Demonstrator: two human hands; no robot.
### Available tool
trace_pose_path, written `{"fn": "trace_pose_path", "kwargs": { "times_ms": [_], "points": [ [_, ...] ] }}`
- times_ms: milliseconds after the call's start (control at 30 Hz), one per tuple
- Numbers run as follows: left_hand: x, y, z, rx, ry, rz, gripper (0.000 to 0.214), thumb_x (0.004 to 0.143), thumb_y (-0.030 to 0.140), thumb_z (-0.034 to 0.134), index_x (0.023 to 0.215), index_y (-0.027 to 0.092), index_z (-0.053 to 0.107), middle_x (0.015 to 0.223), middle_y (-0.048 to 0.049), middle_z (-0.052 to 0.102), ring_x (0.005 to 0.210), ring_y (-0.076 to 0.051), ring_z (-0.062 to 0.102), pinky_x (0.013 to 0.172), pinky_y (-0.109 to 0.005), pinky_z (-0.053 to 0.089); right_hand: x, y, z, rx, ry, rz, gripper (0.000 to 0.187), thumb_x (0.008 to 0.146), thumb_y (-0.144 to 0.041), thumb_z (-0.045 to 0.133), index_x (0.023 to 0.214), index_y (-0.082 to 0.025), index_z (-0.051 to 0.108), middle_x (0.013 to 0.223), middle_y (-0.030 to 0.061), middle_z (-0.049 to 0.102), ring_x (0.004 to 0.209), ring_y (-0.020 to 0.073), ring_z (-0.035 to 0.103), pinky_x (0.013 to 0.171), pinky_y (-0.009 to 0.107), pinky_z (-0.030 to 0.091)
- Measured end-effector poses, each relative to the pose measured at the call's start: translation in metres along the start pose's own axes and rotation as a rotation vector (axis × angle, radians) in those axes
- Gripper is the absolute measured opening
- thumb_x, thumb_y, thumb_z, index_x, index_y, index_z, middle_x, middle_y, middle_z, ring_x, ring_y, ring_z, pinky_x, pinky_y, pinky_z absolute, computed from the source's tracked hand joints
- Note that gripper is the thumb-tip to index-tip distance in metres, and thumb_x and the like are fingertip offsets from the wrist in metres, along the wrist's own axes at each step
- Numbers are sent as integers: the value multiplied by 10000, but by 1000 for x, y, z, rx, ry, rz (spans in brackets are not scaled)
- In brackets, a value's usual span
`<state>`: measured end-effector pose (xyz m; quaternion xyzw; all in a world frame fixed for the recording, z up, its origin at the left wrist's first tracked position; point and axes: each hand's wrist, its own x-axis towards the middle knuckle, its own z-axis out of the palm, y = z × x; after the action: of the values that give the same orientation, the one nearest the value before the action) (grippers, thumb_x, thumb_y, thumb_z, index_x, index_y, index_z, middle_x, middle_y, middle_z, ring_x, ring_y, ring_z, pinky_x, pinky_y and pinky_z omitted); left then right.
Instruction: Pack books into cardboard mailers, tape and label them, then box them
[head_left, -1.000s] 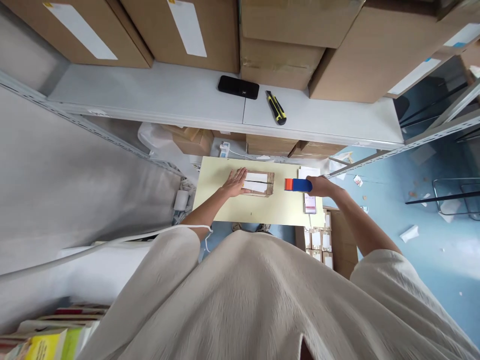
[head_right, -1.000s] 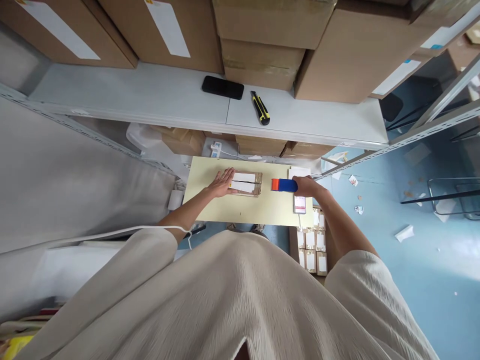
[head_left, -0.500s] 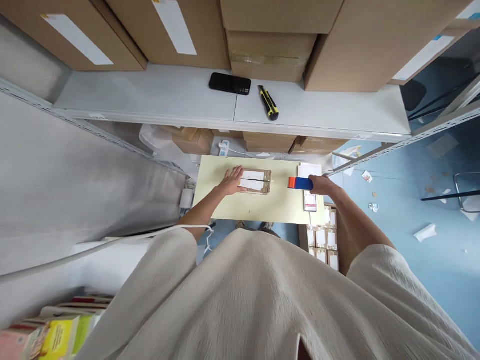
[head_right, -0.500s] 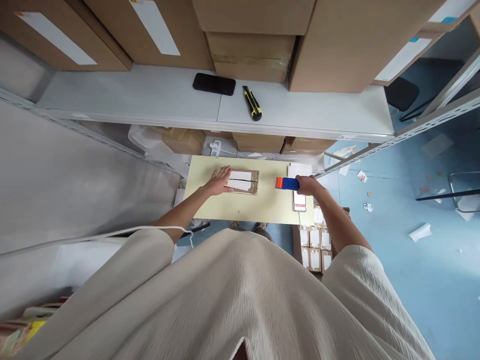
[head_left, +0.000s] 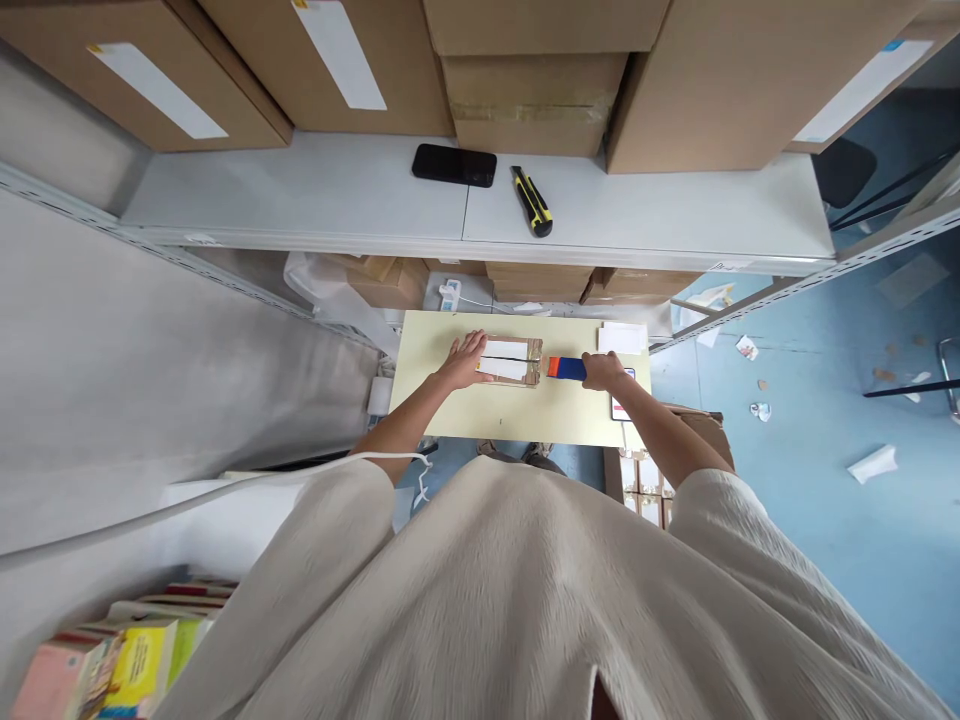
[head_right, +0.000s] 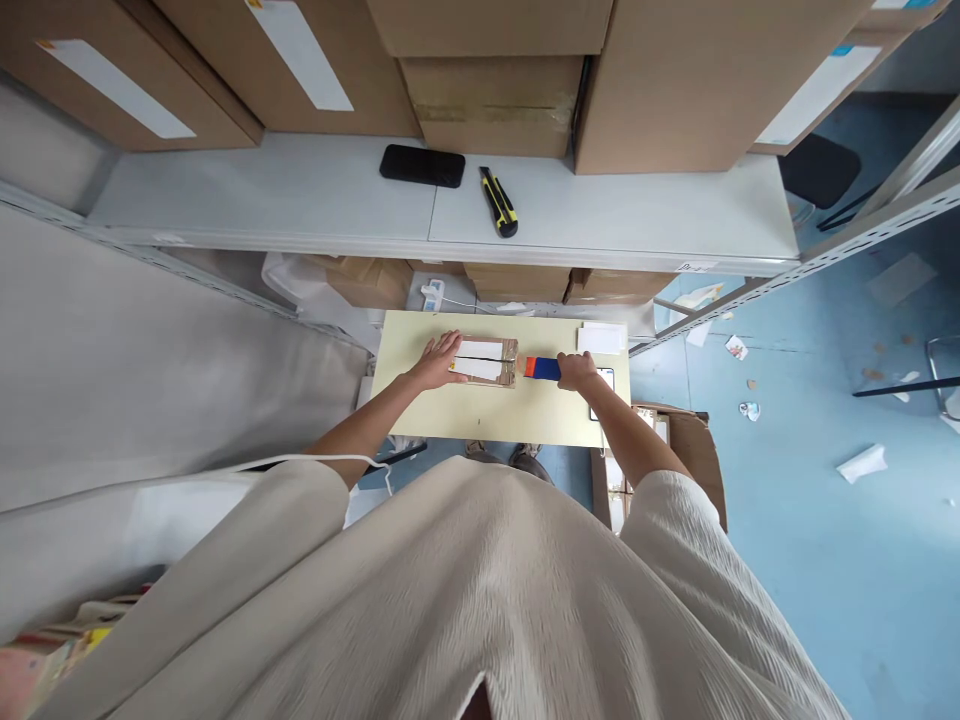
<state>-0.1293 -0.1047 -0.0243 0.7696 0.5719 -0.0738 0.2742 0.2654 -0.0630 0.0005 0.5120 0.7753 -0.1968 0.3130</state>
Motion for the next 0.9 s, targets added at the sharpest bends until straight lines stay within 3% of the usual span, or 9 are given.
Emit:
{"fn": "trace_pose_path", "kwargs": {
  "times_ms": [400,667,900],
  "points": [
    [2,-2,2,-23,-2,8,1209,979,692,726,1878,164,115,1946,-245,91,1822,-415,56,1450,-637,112,6,-32,-5,-18,46,28,531,885,-209,746,1396,-140,619,1202,211,811,1173,356,773,1110,442,388],
    [6,-1,2,-19,20,28,1215,958,712,755,1875,182,162,1942,-236,137,1819,-420,94,1453,-628,135,2,-46,-10,-28,100,25,531,895,-274,798,1388,-150,645,1259,258,805,1225,400,758,1154,508,373],
    [7,4,0,14,12,-9,1207,953,682,790,1869,152,209,1938,-238,162,1817,-415,115,1462,-598,142,11,-59,-22,-26,58,49,602,851,-292,866,1406,-149,679,1197,245,817,1173,433,792,1187,586,382]
  ]
}}
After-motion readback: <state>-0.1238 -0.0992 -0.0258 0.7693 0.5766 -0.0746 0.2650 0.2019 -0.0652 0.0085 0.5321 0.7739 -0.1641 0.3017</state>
